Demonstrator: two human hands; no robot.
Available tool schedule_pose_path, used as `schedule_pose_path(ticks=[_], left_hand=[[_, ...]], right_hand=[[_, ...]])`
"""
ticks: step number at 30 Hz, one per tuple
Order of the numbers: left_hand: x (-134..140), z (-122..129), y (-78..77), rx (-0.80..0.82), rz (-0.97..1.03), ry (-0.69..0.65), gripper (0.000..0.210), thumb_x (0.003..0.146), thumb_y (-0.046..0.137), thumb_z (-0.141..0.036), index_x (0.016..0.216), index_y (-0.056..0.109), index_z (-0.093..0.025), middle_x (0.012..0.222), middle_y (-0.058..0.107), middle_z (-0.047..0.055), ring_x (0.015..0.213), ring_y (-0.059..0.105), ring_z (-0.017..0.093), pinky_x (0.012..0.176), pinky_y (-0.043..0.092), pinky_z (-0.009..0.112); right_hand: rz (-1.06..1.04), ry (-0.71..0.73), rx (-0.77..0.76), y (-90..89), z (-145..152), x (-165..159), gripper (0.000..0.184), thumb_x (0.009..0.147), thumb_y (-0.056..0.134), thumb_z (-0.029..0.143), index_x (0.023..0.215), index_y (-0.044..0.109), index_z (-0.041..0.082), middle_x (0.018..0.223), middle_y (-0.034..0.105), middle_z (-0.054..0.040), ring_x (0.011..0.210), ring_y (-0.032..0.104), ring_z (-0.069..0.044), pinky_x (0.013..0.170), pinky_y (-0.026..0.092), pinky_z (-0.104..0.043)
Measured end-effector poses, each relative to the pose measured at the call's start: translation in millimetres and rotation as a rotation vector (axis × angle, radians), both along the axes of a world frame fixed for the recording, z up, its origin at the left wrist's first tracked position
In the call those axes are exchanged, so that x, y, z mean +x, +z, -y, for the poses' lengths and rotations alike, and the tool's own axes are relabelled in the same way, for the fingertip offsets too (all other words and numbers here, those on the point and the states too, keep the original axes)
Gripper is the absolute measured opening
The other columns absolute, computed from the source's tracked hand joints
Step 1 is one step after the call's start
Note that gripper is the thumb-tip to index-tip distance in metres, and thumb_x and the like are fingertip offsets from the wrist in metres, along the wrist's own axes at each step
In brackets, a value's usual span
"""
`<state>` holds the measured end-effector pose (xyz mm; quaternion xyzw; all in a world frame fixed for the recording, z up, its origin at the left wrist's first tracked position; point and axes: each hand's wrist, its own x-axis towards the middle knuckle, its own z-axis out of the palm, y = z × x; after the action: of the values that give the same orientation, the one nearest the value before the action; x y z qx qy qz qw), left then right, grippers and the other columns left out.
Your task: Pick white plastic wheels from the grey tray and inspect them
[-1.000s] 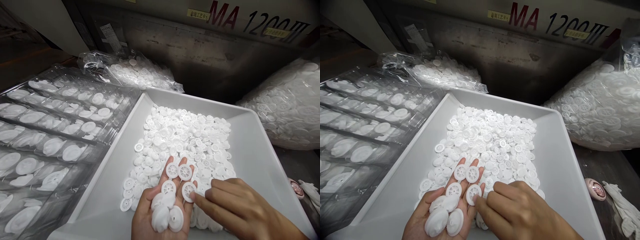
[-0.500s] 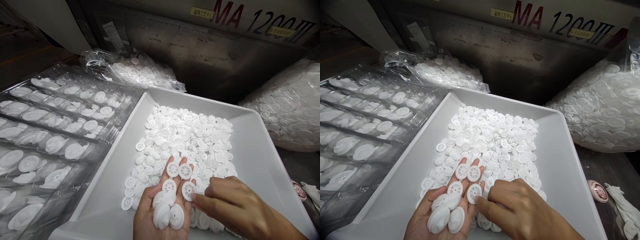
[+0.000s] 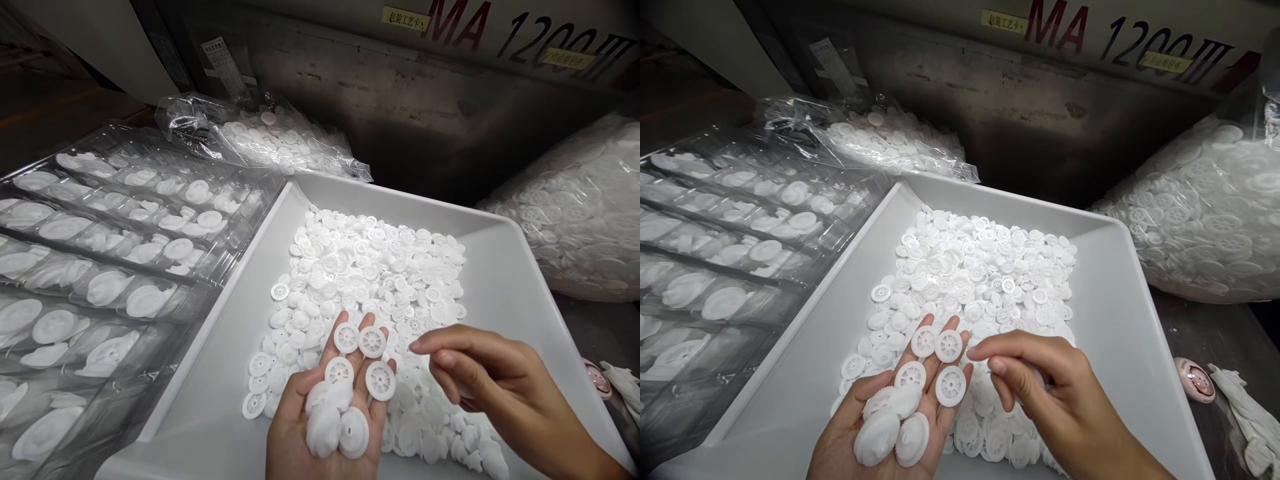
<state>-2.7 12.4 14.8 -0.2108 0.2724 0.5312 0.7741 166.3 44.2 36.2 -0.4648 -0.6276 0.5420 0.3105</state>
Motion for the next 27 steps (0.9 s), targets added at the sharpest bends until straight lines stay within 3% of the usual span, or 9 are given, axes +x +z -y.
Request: schedule_pose_path(ticks=[3,6,9,14,16,19,22,27], left_hand=[[2.1,-0.8,2.7,-0.033,-0.021,-0.007,0.057,0.079,0.047,-0.025,0.135,0.038,-0.028,0.123,0.062,0.003,0.121,0.048,0.020,0.105,0.033,0.034],[4.6,-0.4,5.6,-0.053,-0.032,-0.029,0.061,0.079,0.045,-0.020,0.138,0.031,-0.021,0.123,0.061,0.008,0.116,0.053,0.021,0.106,0.031,0.038],[7.2,-0.1,8.8,-0.066,0.025,-0.053,0.055,0.083,0.039,-0.020,0.137,0.032,-0.017,0.120,0.063,0.011,0.114,0.055,0.021,0.104,0.033,0.038],[9.4,-0.8,11.1,-0.026,0.066,-0.041,0.051,0.086,0.033,-0.019,0.136,0.034,-0.014,0.116,0.065,0.013,0.111,0.057,0.019,0.101,0.035,0.032],[8.5,-0.9,10.3,-0.032,0.090,-0.049,0.050,0.086,0.033,-0.020,0.136,0.034,-0.015,0.115,0.066,0.012,0.111,0.057,0.018,0.101,0.035,0.031],[6.0,-0.9,7.8,-0.034,0.160,-0.067,0.050,0.085,0.037,-0.019,0.135,0.037,-0.018,0.115,0.066,0.009,0.112,0.057,0.017,0.101,0.035,0.029],[4.1,-0.6,4.0,-0.025,0.205,-0.077,0.053,0.080,0.042,-0.016,0.132,0.042,-0.017,0.114,0.066,0.009,0.112,0.056,0.016,0.100,0.037,0.027],[4.8,3.0,-4.6,0.003,0.230,-0.071,0.051,0.075,0.045,-0.017,0.126,0.050,-0.017,0.111,0.067,0.006,0.113,0.055,0.020,0.097,0.040,0.028]], right_hand=[[0.186,0.223,0.408,-1.4,3.2,0.0,0.031,0.088,0.051,0.010,0.114,0.058,0.025,0.070,0.056,0.0005,0.061,0.054,-0.009,0.053,0.041,-0.019],[0.372,0.337,0.582,-1.5,7.0,-5.5,0.030,0.086,0.055,0.013,0.115,0.056,0.021,0.077,0.057,-0.0019,0.065,0.055,-0.011,0.055,0.043,-0.021],[0.509,0.366,0.646,-1.2,9.6,-13.5,0.025,0.091,0.048,0.017,0.115,0.055,0.020,0.079,0.056,-0.0017,0.065,0.052,-0.011,0.052,0.039,-0.022],[0.666,0.464,0.625,-0.4,8.9,-20.4,0.022,0.095,0.039,0.024,0.109,0.055,0.020,0.076,0.052,0.0003,0.059,0.047,-0.011,0.046,0.029,-0.024],[0.695,0.501,0.615,1.1,7.8,-20.8,0.032,0.096,0.034,0.038,0.112,0.053,0.019,0.076,0.053,-0.0004,0.059,0.049,-0.012,0.044,0.031,-0.024],[0.705,0.532,0.663,4.0,7.0,-20.7,0.062,0.093,0.012,0.055,0.118,0.051,0.014,0.078,0.055,-0.0043,0.062,0.053,-0.015,0.044,0.038,-0.026],[0.704,0.521,0.784,5.0,9.1,-20.3,0.067,0.094,0.003,0.048,0.120,0.051,0.009,0.080,0.060,-0.0082,0.065,0.056,-0.017,0.047,0.043,-0.027],[0.709,0.394,0.994,4.0,15.3,-19.3,0.053,0.098,0.014,0.036,0.110,0.058,0.007,0.071,0.062,-0.0051,0.061,0.058,-0.015,0.051,0.049,-0.027]])
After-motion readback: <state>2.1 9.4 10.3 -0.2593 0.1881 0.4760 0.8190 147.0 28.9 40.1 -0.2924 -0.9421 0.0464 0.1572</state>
